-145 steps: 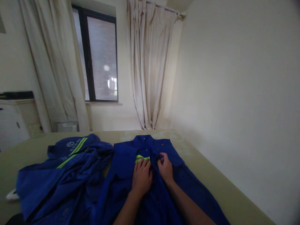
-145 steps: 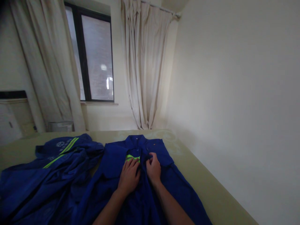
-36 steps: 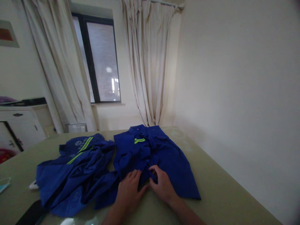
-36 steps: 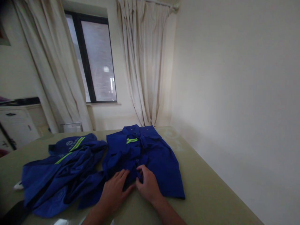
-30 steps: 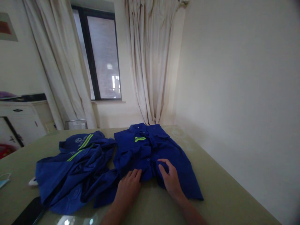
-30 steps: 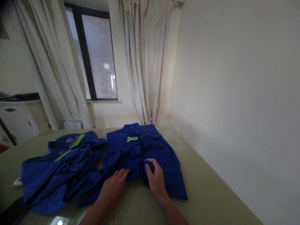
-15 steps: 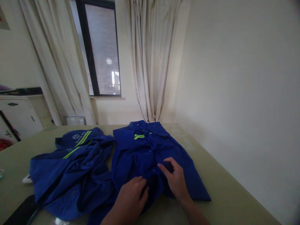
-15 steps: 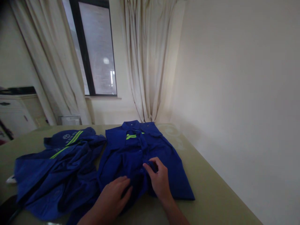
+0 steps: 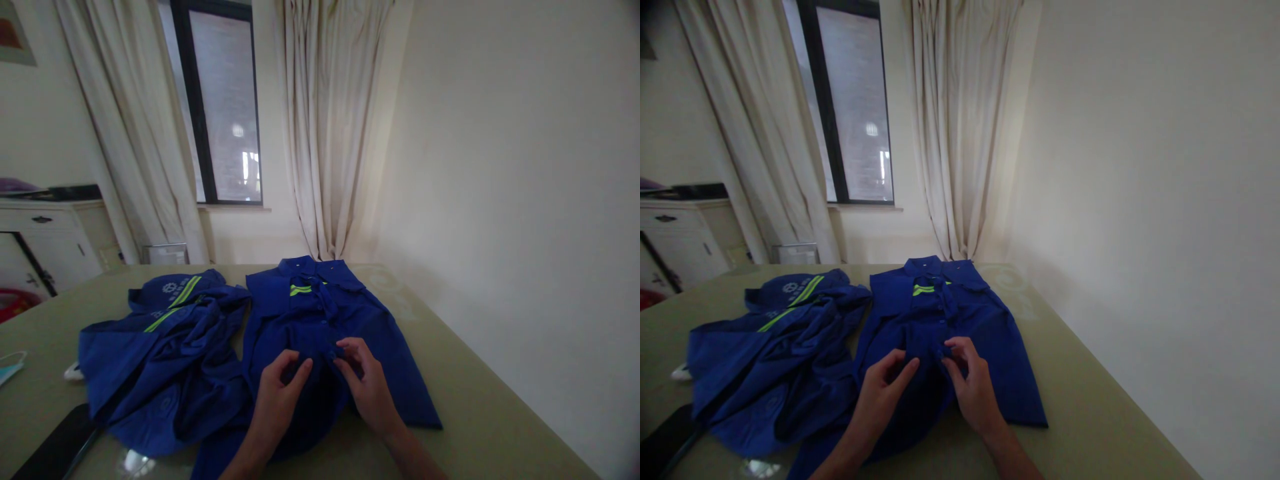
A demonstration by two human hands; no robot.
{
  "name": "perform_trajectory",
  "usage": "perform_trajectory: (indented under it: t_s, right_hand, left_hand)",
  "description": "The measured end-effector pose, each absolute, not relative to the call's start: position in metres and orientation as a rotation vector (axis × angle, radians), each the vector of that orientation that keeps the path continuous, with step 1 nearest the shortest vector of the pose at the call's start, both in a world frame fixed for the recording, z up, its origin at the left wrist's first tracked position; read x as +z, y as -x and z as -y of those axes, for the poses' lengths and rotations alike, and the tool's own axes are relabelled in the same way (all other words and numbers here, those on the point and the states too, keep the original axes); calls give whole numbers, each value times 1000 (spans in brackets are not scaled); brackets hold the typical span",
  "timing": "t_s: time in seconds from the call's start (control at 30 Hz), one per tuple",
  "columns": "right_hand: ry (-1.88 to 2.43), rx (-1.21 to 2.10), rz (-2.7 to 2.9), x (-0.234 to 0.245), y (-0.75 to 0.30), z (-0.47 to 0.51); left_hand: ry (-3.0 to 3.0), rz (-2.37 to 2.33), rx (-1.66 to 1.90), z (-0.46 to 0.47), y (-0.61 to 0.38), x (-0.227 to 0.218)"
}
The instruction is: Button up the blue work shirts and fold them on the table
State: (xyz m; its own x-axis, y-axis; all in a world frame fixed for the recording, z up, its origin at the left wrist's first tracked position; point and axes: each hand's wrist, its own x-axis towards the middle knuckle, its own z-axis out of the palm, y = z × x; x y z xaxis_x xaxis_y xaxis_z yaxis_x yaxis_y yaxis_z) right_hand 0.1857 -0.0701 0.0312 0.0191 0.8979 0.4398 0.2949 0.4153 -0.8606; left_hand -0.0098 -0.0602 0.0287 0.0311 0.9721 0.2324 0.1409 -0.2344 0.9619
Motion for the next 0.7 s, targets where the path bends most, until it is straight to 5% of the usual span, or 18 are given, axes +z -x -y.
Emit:
perform_trajectory:
  t_s: [0.37,0.7]
  right_hand:
    - [1072,423,2020,29,-185,77]
    - [1193,638,1659,30,-182,72]
  left_hand:
    - [-1424,-1124,1299,63,1,22]
    - [-1130,-1016,1201,60,0,16]
